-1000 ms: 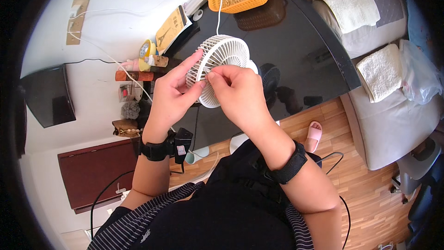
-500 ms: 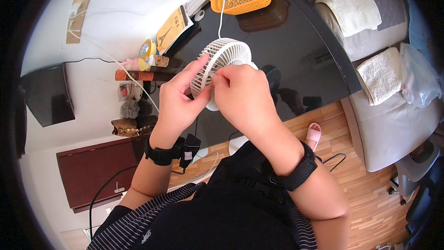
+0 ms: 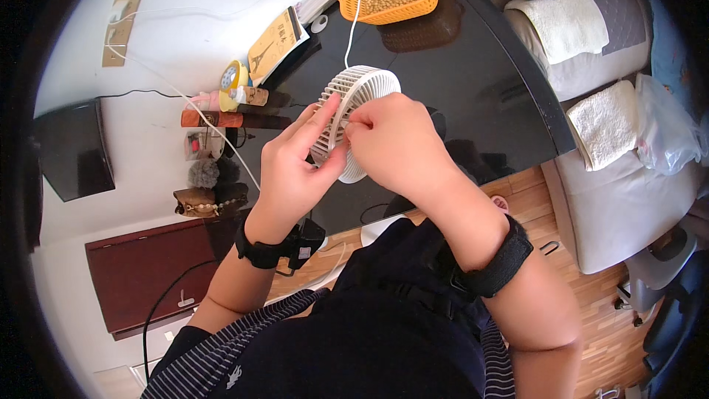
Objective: Washing a ceramic pot in a kitchen and then repairing a small portable fan with a screwdriver in a bedroom.
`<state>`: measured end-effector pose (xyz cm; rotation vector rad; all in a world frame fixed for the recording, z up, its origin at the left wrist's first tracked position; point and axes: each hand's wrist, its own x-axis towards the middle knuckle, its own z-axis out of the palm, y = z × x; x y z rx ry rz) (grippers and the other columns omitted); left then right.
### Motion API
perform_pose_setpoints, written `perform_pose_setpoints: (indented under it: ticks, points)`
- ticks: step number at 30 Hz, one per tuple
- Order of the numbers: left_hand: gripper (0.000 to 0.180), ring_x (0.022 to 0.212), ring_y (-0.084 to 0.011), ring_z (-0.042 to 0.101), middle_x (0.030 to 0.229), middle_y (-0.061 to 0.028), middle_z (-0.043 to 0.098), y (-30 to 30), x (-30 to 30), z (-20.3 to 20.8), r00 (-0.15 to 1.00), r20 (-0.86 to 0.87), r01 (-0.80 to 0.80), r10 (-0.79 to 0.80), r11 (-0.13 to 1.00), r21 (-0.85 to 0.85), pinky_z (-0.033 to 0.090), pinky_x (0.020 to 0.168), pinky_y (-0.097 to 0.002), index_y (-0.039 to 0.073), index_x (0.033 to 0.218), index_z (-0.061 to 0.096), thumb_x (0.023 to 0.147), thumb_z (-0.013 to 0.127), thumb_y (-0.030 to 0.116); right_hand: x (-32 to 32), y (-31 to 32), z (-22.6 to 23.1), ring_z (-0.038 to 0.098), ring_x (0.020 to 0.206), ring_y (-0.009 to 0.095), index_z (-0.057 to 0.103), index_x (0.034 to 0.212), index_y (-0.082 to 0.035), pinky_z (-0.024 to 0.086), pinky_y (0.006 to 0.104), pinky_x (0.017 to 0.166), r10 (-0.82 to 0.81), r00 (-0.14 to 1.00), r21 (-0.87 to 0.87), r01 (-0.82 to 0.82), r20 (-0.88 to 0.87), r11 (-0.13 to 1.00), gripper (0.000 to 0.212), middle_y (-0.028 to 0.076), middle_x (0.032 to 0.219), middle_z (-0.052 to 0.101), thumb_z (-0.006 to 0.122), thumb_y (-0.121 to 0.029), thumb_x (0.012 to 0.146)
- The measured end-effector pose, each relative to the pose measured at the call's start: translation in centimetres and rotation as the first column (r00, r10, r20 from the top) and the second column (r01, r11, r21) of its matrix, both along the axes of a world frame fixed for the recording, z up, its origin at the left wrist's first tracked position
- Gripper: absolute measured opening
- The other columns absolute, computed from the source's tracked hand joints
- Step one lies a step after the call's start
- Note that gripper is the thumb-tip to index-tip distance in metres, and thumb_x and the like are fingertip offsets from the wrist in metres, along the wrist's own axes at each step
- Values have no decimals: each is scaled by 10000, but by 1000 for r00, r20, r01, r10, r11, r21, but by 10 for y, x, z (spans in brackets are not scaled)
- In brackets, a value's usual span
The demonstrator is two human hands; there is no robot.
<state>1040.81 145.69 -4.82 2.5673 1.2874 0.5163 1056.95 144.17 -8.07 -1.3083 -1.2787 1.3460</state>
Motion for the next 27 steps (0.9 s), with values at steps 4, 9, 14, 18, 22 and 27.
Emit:
perform_pose_setpoints:
  ticks: [4, 9, 14, 18, 22, 27]
  points:
    - [543, 667, -304, 620, 1066, -213, 568, 1, -7, -3, 1000, -12, 7, -7, 1000, 25, 502, 573, -300, 113, 1200, 541, 674, 673, 97, -11, -6, -18, 580, 553, 236, 639, 792, 19, 455, 316, 558, -12, 983, -15, 9, -182, 1000, 170, 183, 616, 583, 555, -123, 753]
    - [543, 682, -309, 622, 1072, -219, 566, 0, -5, -2, 1000, -5, 12, -12, 1000, 23, 501, 579, -301, 125, 1201, 545, 674, 672, 98, -19, -10, -31, 580, 551, 239, 636, 791, 16, 446, 304, 544, -71, 929, 41, 92, -362, 995, 148, 172, 626, 591, 550, -102, 769]
    - [528, 688, -312, 622, 1066, -209, 571, 1, -3, 0, 999, -12, 37, -36, 997, 69, 504, 583, -304, 119, 1184, 554, 669, 671, 99, -5, -3, -2, 601, 636, 332, 633, 767, 24, 475, 353, 597, -52, 998, 149, 47, 28, 988, 155, 202, 681, 599, 545, -104, 757]
    - [513, 691, -307, 626, 1056, -202, 577, -1, 2, 2, 997, -65, 45, -40, 995, 89, 508, 587, -305, 114, 1171, 560, 670, 670, 97, -2, -2, 6, 598, 687, 373, 630, 759, 33, 487, 386, 644, -60, 956, 183, 7, 287, 983, 164, 226, 704, 592, 538, -102, 739]
    - [518, 698, -307, 629, 1057, -202, 579, 0, 3, -1, 999, -30, 47, -45, 995, 83, 511, 591, -314, 117, 1177, 557, 673, 671, 99, 0, -4, -12, 604, 624, 319, 623, 738, 36, 478, 357, 607, -20, 1000, 141, 18, 19, 990, 160, 218, 674, 595, 548, -104, 753]
    - [538, 694, -302, 633, 1060, -233, 574, -1, -1, -5, 999, -9, 49, -48, 997, 61, 511, 589, -305, 127, 1201, 546, 680, 678, 111, -8, -9, -34, 512, 524, 155, 609, 745, 20, 436, 277, 554, 28, 834, -69, -79, -551, 994, 146, 128, 613, 564, 562, -113, 784]
